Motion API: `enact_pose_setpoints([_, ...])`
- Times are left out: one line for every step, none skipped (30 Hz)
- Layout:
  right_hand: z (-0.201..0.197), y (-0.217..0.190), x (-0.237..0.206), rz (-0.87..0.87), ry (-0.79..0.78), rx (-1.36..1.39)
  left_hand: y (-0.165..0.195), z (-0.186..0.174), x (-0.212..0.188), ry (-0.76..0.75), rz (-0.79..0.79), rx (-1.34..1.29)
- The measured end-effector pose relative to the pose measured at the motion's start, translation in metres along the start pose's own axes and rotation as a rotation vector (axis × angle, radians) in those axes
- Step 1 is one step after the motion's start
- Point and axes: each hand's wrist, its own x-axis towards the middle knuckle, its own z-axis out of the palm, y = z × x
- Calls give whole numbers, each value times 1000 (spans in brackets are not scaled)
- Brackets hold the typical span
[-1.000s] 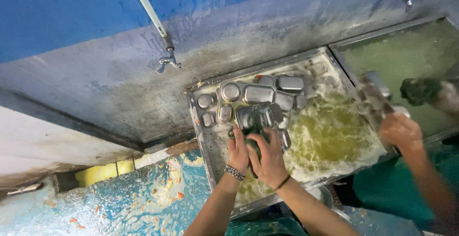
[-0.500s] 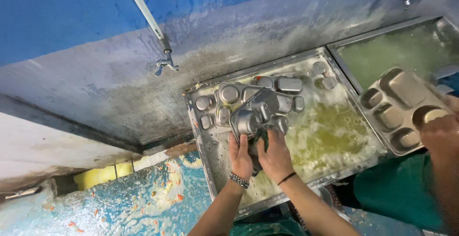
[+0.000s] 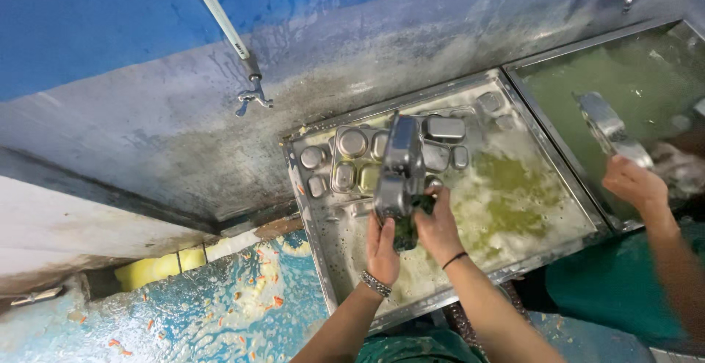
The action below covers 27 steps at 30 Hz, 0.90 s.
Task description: The person scrubs multiple stainless steel compartment trays with a green scouring pad in a soapy sink, rinses them, and places them aside. The person repeats this process for several trays throughout the clip.
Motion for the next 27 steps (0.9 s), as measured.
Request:
enact_pose_setpoints([1, 5, 2, -60, 26, -9, 4, 4, -2, -2, 10, 42])
enact_pose_setpoints([2, 9, 2, -120, 55, -21, 6, 7, -3, -8, 19, 81])
enact_pose_setpoints([4, 12, 1, -188, 86, -35, 9, 10, -3, -13, 37, 115])
enact_pose_setpoints([6, 14, -3, -251, 82, -73, 11, 12, -3, 2, 37, 95])
enact_pose_setpoints([9, 17, -7, -308, 73, -114, 12, 13, -2, 19, 30, 74])
enact_pose_setpoints([11, 18, -10, -358, 58, -157, 13, 13, -1, 42, 16, 55])
enact_pose_setpoints([13, 19, -10, -322, 94, -125, 12, 13, 0, 14, 29, 75])
enact_pose_setpoints([14, 19, -9, -296, 138, -89, 11, 12, 2, -21, 51, 94])
enact_pose_setpoints([14, 19, -4, -273, 177, -53, 10, 11, 3, -51, 78, 114])
enact_pose_setpoints([14, 19, 3, -231, 148, 25, 9, 11, 5, -8, 59, 155])
enact_pose_setpoints([12, 18, 12, -179, 120, 103, 7, 10, 5, 32, 31, 198])
enact_pose_setpoints([10, 17, 21, -127, 92, 180, 6, 10, 5, 73, 1, 240])
enact_pose_setpoints([8, 15, 30, -106, 111, 218, 4, 10, 4, 67, 3, 285])
enact_pose_setpoints([5, 13, 36, -90, 130, 256, 4, 11, 4, 60, 8, 330])
enact_pose_setpoints([2, 11, 38, -72, 144, 295, 3, 11, 3, 58, 12, 376])
enact_pose_setpoints([-2, 8, 37, -218, 179, 96, 3, 11, 3, 73, 13, 267])
enact_pose_setpoints([-5, 6, 33, -361, 208, -104, 3, 11, 3, 88, 13, 159])
enact_pose_setpoints([-9, 4, 25, -511, 237, -304, 4, 9, 5, 101, 21, 49])
enact_pose_setpoints([-12, 2, 15, -508, 220, -299, 4, 6, 7, 171, -19, -30])
enact_pose_setpoints([-16, 1, 3, -500, 201, -295, 5, 3, 11, 245, -64, -109])
enact_pose_setpoints([-19, 1, -8, -497, 180, -290, 5, -1, 16, 319, -103, -189])
enact_pose_setpoints([-22, 3, -18, -434, 120, -341, 6, -6, 21, 355, -128, -247])
enact_pose_setpoints([-24, 6, -27, -366, 62, -392, 6, -12, 27, 389, -157, -304])
enact_pose_setpoints([-26, 13, -34, -288, 2, -444, 7, -17, 32, 424, -195, -358])
enact_pose_setpoints([-26, 20, -39, -370, 22, -367, 8, -22, 38, 442, -199, -389])
enact_pose_setpoints([-27, 30, -41, -454, 46, -292, 8, -27, 42, 455, -201, -423])
enact_pose_setpoints([-27, 40, -40, -543, 73, -217, 9, -31, 45, 468, -198, -460])
